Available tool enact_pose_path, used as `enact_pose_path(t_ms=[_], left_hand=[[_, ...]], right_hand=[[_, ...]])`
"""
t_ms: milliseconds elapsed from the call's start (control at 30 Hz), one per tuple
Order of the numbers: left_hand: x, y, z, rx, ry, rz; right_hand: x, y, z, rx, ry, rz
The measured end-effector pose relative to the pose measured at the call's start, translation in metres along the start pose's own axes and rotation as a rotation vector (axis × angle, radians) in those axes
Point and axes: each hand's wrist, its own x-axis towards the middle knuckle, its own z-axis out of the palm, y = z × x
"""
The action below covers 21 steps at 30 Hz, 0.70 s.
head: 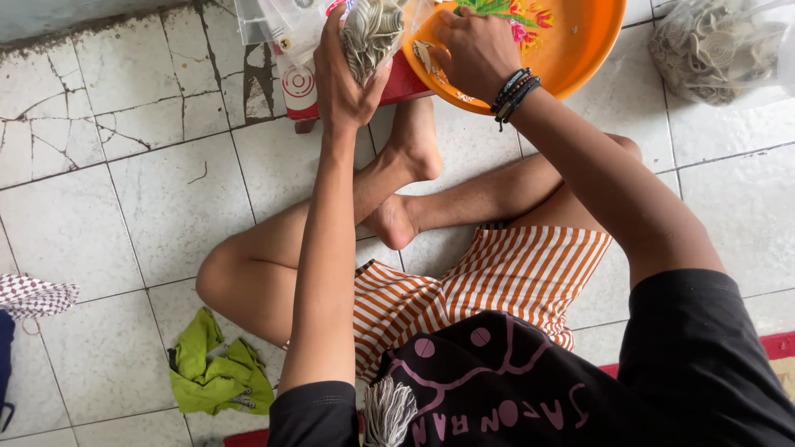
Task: Packing small dried snacks from an orange tray into plastic bags while sitting on the floor.
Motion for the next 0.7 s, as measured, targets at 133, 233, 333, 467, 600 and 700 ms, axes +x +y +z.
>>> enact_pose_path(t_ms=[133, 233, 333, 467, 600, 700], left_hand=[[0.003, 0.007, -0.003, -0.033, -0.012, -0.012], [0.000, 0.001, 0.000, -0.020, -0.012, -0.025], [-0.006, -0.008, 0.004, 0.024, -0.005, -0.033], [-0.006, -0.008, 0.005, 0.017, -0.008, -0.046], [-0.007, -0.013, 0.007, 0.022, 0.002, -0.022], [-0.007, -0.012, 0.007, 0.028, 0.003, -0.048]], right_hand=[[-0.001, 0.001, -0.005, -0.054, 0.103, -0.049], [-0.004, 0.003, -0.004, 0.007, 0.152, -0.045], [-0.006, 0.006, -0.003, 0.025, 0.126, -0.017], [-0.007, 0.005, -0.013, 0.164, 0.070, -0.001], [-0.006, 0.003, -0.019, 0.319, -0.004, 0.019], [-0.002, 0.003, -0.016, 0.439, -0.090, 0.026]])
